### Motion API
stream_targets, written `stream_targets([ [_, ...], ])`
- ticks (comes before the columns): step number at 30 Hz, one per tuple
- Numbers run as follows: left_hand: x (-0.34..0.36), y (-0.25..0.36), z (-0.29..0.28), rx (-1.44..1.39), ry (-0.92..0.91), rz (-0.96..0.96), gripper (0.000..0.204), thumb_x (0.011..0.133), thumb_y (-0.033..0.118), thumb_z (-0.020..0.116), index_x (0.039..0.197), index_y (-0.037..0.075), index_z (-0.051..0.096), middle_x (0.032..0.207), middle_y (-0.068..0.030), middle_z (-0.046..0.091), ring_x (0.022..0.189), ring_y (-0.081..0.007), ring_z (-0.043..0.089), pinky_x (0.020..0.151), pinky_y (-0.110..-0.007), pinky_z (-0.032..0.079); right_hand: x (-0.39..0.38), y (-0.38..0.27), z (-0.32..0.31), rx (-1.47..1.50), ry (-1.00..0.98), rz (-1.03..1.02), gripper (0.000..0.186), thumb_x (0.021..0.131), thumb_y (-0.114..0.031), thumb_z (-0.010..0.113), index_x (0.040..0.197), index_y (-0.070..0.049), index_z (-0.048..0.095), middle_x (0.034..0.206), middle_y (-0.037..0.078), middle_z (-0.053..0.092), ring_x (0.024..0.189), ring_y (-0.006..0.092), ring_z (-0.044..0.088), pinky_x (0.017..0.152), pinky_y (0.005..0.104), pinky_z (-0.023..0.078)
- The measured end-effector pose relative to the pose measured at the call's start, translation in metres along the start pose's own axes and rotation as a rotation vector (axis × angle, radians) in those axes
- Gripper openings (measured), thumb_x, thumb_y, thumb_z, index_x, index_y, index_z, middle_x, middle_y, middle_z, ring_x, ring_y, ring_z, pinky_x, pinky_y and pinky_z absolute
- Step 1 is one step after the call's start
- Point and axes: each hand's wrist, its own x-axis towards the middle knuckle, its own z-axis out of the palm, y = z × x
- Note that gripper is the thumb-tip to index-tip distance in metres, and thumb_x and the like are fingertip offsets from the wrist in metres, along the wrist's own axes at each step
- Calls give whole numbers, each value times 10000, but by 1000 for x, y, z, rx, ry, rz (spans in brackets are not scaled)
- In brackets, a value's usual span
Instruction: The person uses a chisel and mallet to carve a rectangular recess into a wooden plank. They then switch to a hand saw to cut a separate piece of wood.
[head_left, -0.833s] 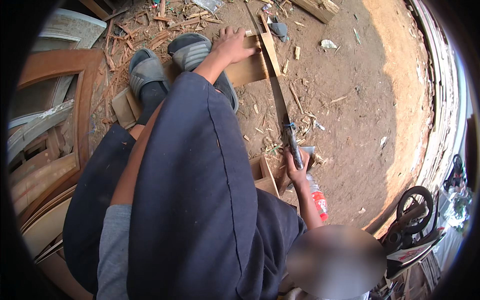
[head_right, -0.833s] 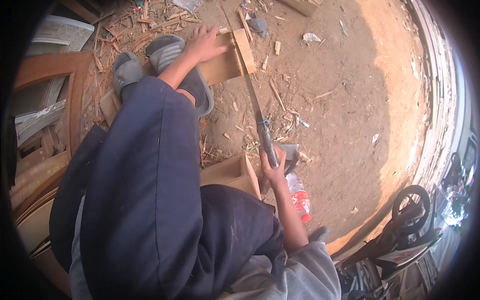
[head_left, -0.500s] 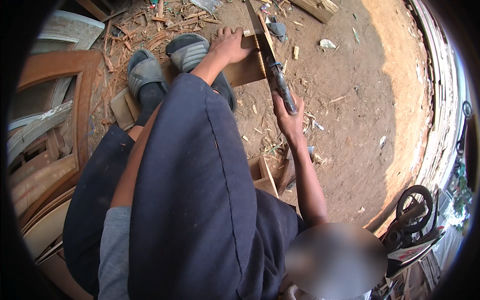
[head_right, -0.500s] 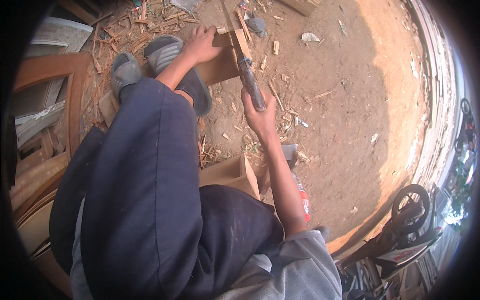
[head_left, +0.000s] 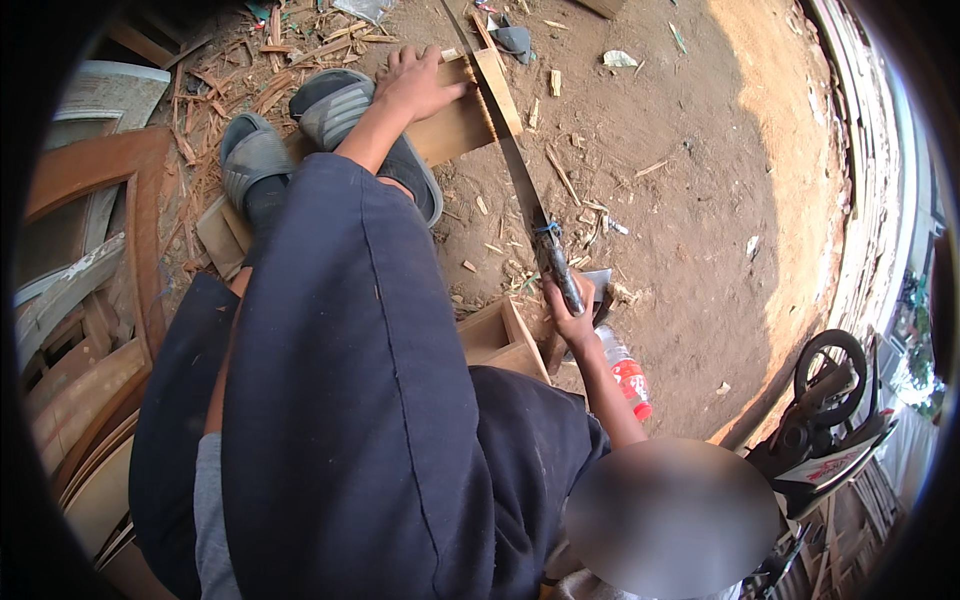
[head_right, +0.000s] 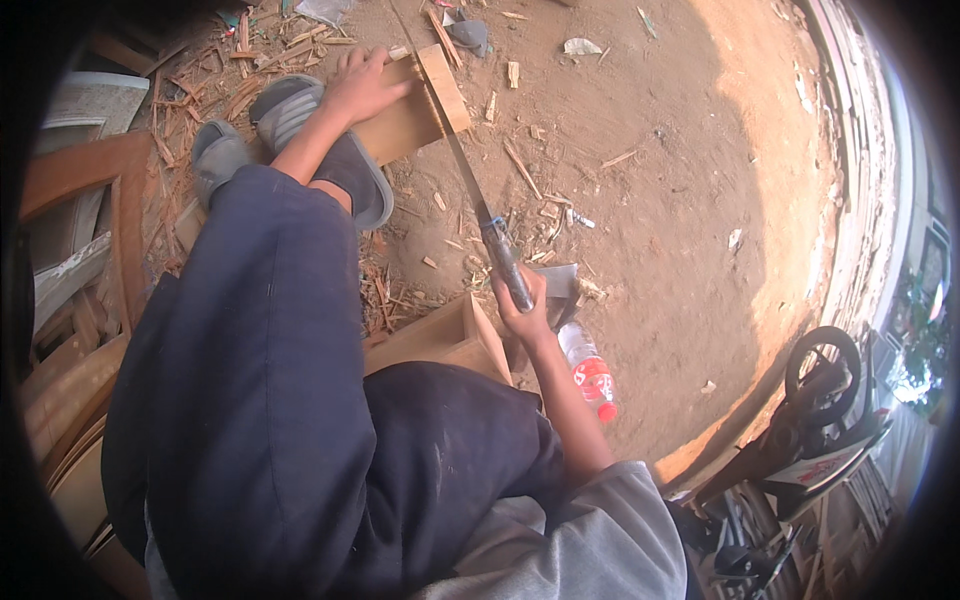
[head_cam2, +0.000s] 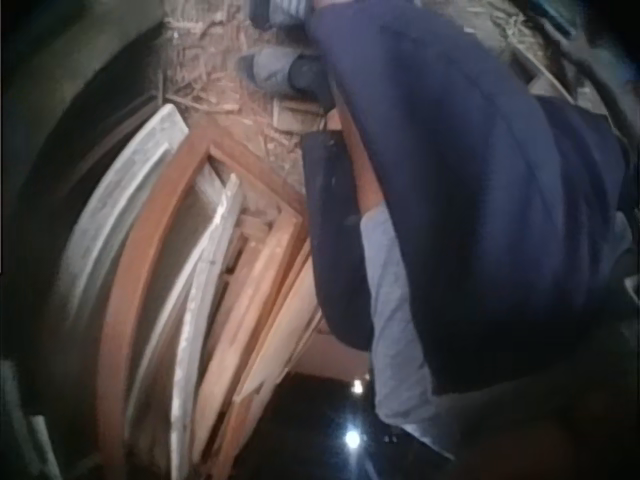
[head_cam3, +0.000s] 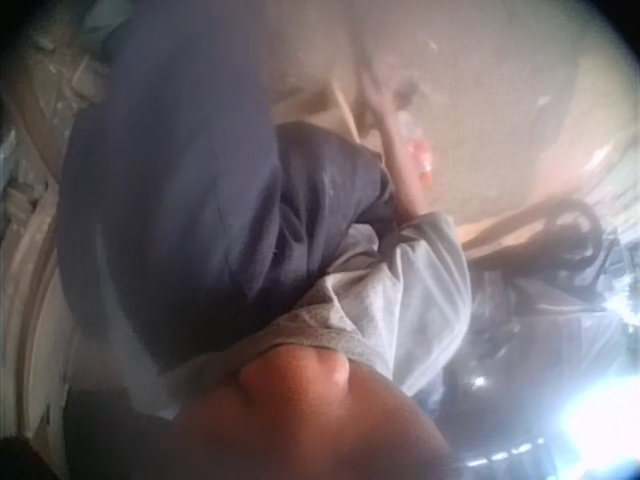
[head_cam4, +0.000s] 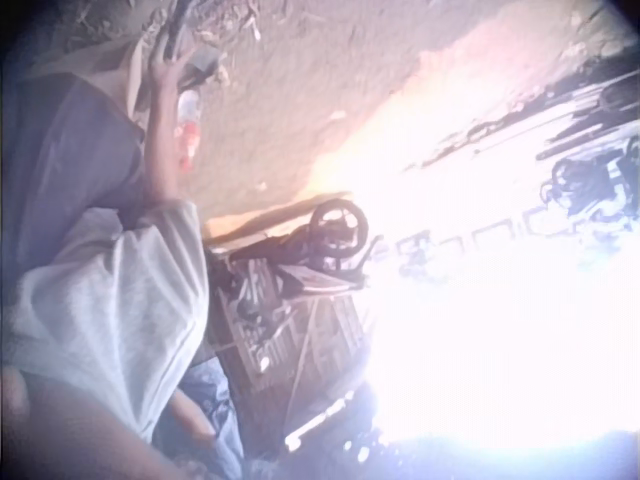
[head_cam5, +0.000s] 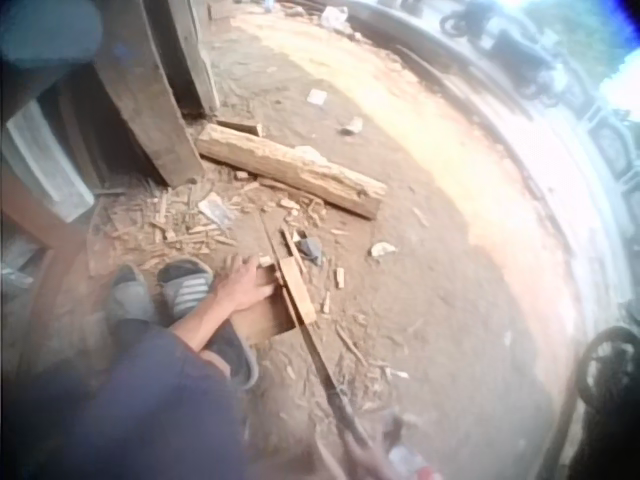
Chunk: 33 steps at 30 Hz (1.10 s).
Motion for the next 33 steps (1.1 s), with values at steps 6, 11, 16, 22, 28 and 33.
stream_targets([
  [6,-7,-2,-4,19,66,16,649,744,450,611,1255,92,428,1283,-199,394,1229,-375,345,985,-520,328,56,-35,16,217,10,163,190,838,-157,575,729,-3,551,574,-14,454,536,61,385,481,261,332],
  [11,-7,-1,-4,18,67,9,650,745,424,621,1266,88,422,1282,-206,392,1223,-380,354,976,-507,351,122,-72,25,187,16,125,230,862,-186,575,705,-24,532,573,-59,409,535,42,339,467,254,270],
  [16,-5,-5,5,-23,113,52,654,748,413,629,1267,70,426,1271,-230,404,1202,-392,374,971,-485,364,104,-59,22,185,25,145,225,853,-156,577,686,-22,509,568,-47,400,534,48,333,467,255,272],
  [22,-10,-3,0,-27,102,44,648,745,439,632,1234,58,441,1243,-229,420,1192,-389,378,961,-490,368,8,-10,1,47,-4,117,130,807,-126,564,753,-8,556,576,30,472,513,112,434,489,284,357],
  [28,-3,-1,-5,-22,3,22,735,749,479,632,1308,67,392,1304,-198,382,1237,-375,319,969,-547,340,-10,9,-1,-34,-37,22,113,783,-116,562,761,-5,569,580,70,497,494,156,473,493,307,377],
  [33,-10,-1,-2,-15,100,20,650,748,423,624,1255,65,430,1254,-206,416,1193,-385,380,956,-493,376,42,-33,12,61,-8,23,158,826,-123,560,721,-6,538,548,9,437,504,81,406,471,271,330],
])
